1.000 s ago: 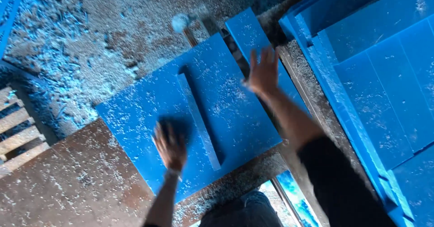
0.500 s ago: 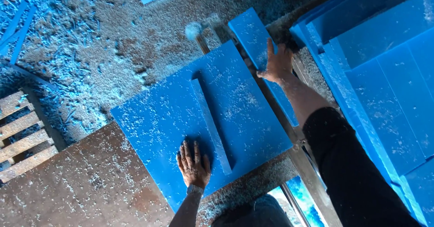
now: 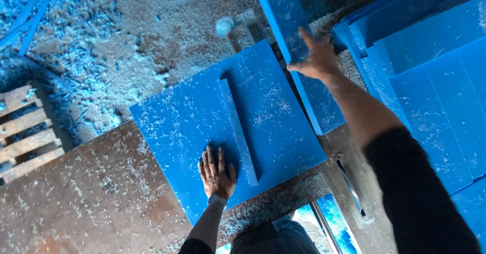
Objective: Cutting blue plastic boards using a manual lever-operated cutter and stacking the pieces.
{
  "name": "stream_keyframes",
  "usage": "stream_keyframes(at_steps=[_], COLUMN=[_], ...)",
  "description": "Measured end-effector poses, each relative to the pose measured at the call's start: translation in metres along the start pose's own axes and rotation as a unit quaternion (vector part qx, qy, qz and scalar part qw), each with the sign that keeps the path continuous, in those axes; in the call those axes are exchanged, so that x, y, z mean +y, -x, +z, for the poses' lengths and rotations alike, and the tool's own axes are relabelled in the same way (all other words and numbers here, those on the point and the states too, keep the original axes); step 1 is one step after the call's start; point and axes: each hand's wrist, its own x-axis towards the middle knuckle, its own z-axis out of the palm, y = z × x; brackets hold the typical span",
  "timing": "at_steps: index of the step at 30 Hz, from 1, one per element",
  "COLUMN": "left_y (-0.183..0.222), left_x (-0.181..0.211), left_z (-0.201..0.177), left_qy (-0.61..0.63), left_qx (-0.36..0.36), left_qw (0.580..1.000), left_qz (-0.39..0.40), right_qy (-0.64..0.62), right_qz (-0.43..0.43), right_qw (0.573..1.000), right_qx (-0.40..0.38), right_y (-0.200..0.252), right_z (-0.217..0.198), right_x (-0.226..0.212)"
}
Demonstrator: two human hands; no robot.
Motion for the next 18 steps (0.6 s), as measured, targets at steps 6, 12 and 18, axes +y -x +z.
stream_keyframes(at_steps=[6, 12, 18], left_y=[-0.009, -0.011, -0.015], left_x=[-0.003, -0.001, -0.014], left_z=[0.008, -0.004, -0.003], left_qy=[-0.003, 0.057, 0.074], left_qx=[-0.045, -0.010, 0.061], left_qw=[0.999, 0.998, 0.994], left_qz=[-0.007, 0.000, 0.053], right_qy=[-0.158, -0.236, -0.406], right_qz=[-0.120, -0.176, -0.034], right_qw=[0.978, 0.948, 0.909], right_qx=[0.063, 0.118, 0.090], right_y=[0.099, 0.214, 0.292], right_z=[-0.052, -0.044, 0.005], right_x=[-0.010, -0.023, 0.029])
